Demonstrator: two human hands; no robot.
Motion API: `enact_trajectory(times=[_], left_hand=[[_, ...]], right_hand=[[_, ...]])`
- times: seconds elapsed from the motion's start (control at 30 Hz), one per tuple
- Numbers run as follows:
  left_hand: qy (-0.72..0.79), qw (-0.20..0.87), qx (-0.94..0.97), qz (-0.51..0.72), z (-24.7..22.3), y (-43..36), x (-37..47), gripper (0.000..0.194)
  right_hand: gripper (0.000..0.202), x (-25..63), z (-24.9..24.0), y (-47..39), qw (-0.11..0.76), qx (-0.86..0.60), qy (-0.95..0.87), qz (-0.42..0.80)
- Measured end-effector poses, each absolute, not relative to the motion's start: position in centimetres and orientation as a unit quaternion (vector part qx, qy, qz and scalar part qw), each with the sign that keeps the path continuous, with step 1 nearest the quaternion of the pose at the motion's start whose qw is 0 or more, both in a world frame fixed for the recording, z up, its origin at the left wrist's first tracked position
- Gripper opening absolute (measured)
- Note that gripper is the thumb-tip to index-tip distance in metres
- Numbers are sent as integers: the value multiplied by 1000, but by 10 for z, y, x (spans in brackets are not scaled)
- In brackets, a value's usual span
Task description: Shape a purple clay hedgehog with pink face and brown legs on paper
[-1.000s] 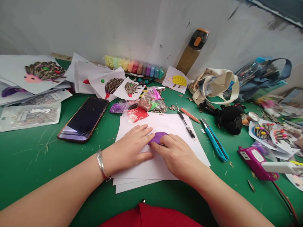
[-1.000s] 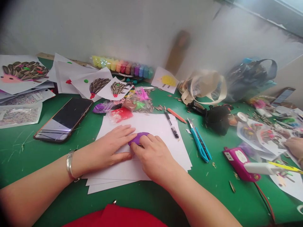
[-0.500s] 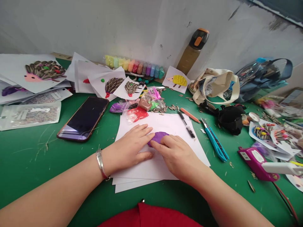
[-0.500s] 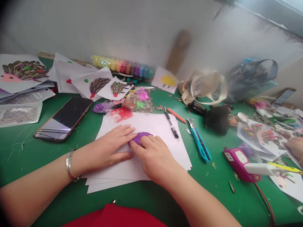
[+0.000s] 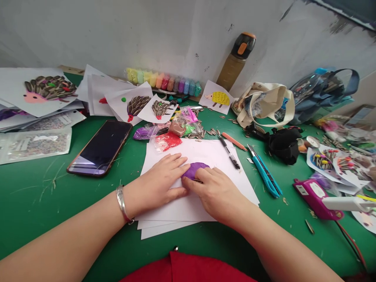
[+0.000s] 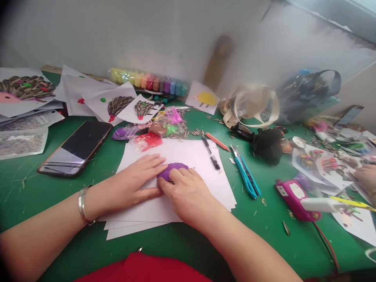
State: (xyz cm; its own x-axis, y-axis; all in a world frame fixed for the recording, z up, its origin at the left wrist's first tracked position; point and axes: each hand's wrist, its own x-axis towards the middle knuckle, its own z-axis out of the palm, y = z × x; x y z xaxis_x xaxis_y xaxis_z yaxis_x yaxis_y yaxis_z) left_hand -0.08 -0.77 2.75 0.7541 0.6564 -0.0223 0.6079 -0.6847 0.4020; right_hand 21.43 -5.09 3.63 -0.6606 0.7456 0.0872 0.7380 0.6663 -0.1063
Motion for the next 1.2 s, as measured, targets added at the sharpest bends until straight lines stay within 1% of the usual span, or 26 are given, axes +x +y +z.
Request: enact_trajectory(times=[0.17, 0.33, 0.53, 0.67, 0.77, 0.9, 1.0, 1.13, 1.2], left_hand=[[347, 198, 916, 49, 28, -8, 0, 64], [352, 203, 912, 57, 31, -8, 1, 65], [351, 206, 912, 57, 28, -8, -1, 64], [354, 217, 907, 66, 27, -8, -2, 66], [362, 227, 902, 60, 29, -8, -2, 69], [386, 244, 889, 45, 32, -7, -4, 75], [395, 244, 884, 54, 33, -6, -5, 73], [393, 217, 890, 80, 32, -5, -7, 63], [395, 201, 891, 102, 31, -5, -8, 57]], right_hand=[[41, 220, 39, -51, 102, -426, -896, 67], [36, 221, 38, -53, 60, -412, -908, 53], [36, 224, 39, -52, 84, -419, -900, 85], [32, 225, 40, -50, 58, -408, -908, 80], [38, 228, 43, -47, 84, -421, -897, 105], [43, 237, 47, -41, 131, -480, -859, 126], [37, 246, 46, -37, 156, -532, -823, 125], [25, 253, 43, -30, 176, -591, -777, 127], [23, 255, 41, -27, 177, -598, -770, 134]])
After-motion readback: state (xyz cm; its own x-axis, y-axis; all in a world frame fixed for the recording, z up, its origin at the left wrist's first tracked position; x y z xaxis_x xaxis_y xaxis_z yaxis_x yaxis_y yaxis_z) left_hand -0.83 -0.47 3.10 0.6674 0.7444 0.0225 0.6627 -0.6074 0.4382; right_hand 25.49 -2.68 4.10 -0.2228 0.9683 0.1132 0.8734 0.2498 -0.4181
